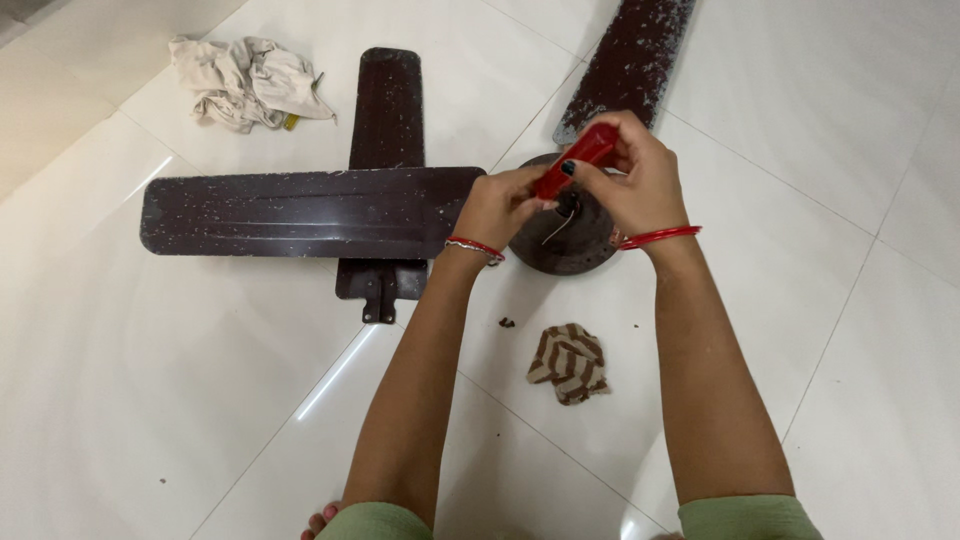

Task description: The person uses a red screwdriver to remove screws from the central hub of a ceiling fan lying on the floor. They detach the fan blades one by one, placing them aside as they are removed.

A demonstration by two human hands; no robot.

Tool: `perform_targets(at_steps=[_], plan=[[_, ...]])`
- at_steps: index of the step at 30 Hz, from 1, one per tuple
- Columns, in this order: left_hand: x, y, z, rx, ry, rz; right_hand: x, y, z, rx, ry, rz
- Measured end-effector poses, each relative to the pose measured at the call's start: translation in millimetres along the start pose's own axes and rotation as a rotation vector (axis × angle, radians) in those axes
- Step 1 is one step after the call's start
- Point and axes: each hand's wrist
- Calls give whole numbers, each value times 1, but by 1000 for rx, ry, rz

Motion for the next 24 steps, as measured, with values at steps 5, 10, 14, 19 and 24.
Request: perform_targets(at_steps=[5, 10, 14, 19, 24], plan=[[-5, -2, -7, 59, 17, 129, -13, -16, 2, 42, 47, 173], [-16, -4, -13, 68, -18, 182, -20, -20, -1, 38, 141, 267], [-23, -3, -15, 39, 14, 194, -14, -24, -3, 86, 153, 315], [-23, -3, -13, 32, -10, 149, -3, -29, -1, 189, 125, 388], [-24, -4, -11, 28, -2, 204, 7, -31, 0, 206, 128, 405]])
Point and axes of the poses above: each hand's wrist, its own z-axis away from the middle knuckle, its own y-axis out of the back of the hand, x = y × z, and after that the axes turned 1 degree about -z, right-handed
